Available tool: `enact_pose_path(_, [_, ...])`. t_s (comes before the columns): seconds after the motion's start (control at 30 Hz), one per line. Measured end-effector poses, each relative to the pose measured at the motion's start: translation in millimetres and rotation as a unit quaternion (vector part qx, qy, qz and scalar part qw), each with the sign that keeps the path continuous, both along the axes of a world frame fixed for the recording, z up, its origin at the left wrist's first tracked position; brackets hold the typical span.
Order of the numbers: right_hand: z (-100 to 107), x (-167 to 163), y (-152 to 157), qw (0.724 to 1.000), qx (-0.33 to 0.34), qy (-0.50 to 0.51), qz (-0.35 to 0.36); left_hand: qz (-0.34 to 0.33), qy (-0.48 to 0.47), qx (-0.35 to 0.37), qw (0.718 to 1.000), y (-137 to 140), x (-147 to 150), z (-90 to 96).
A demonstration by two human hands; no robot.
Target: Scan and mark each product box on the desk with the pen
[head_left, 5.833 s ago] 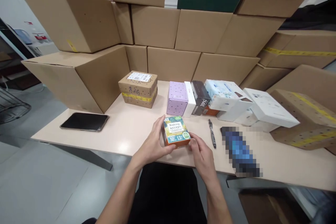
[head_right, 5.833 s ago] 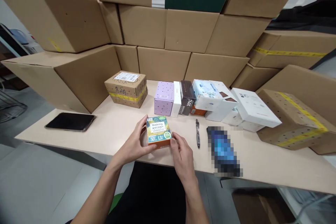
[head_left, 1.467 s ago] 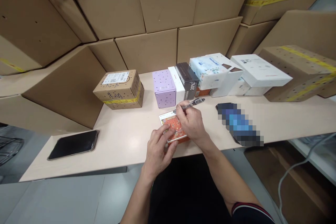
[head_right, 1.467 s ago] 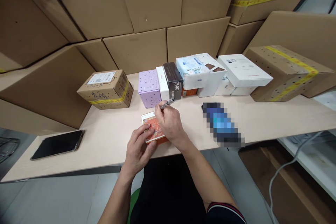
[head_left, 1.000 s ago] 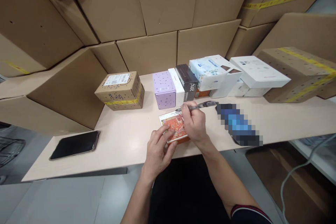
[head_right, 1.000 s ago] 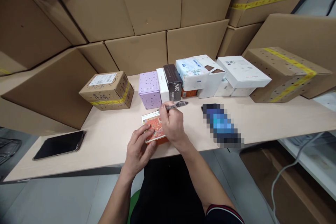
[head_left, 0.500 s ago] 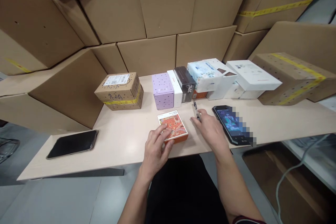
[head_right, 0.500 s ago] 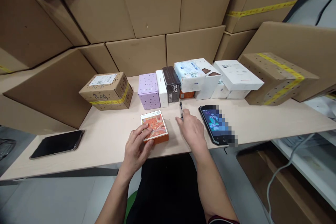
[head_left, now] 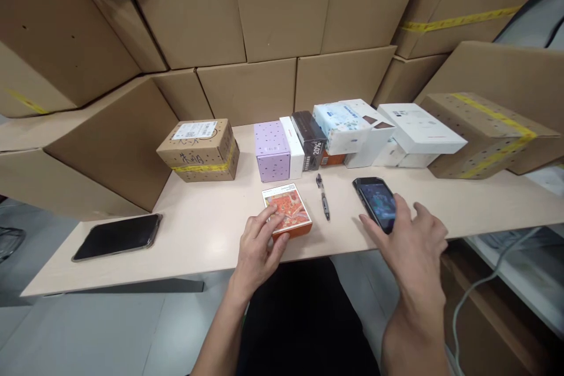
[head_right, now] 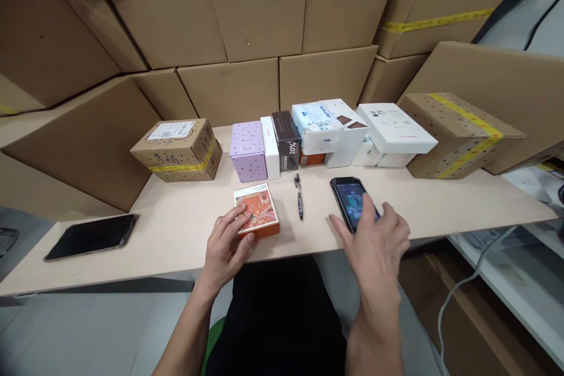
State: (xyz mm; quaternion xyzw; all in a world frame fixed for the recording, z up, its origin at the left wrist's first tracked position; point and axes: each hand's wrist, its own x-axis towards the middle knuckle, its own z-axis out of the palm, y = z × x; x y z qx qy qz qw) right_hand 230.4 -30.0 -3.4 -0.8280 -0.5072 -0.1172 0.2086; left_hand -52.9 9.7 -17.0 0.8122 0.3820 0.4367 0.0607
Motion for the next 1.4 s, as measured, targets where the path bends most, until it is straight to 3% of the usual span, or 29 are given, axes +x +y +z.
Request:
enact_pose_path(0.1, [-9,14,-2,0.995,-0.086,0.035,-0.029,0.001,-0.002,0.007,1.000,0,1,0.2])
enact_pose_path(0.2, [-17,15,4,0.993,-0.104,0.053,-0.032,0.000,-0.003,0.009,1.000,-1,1,-0.5])
enact_pose_path(0.4, [-24,7,5,0.997,-0.005,0.077,-0.010,0.000,-0.003,0.007,1.000,-2,0,-2.5])
enact_pose_path(0.7, [-30,-1,8,0.985,0.079,0.145,0.040,0.001,-0.002,0.003,1.000,-2,-1,-3.6])
enact_pose_path(0.87, [-17,-17,2,0.965,0.132,0.216,0.061,0.002,0.000,-0.003,1.000,-3,-1,-3.0])
enact_pose_path(1.1, [13,-69,-15,0.930,0.205,0.279,0.123,0.000,-0.001,-0.022,1.000,-4,-1,-4.6])
enact_pose_path(1.27, [14,-104,-13,0.912,0.249,0.212,0.247,-0.010,-0.013,-0.023,1.000,-3,-1,-3.5])
enact_pose_path(1.4, [6,-123,-7,0.913,0.259,0.147,0.280,-0.005,-0.032,-0.042,0.999,-3,-1,-4.4])
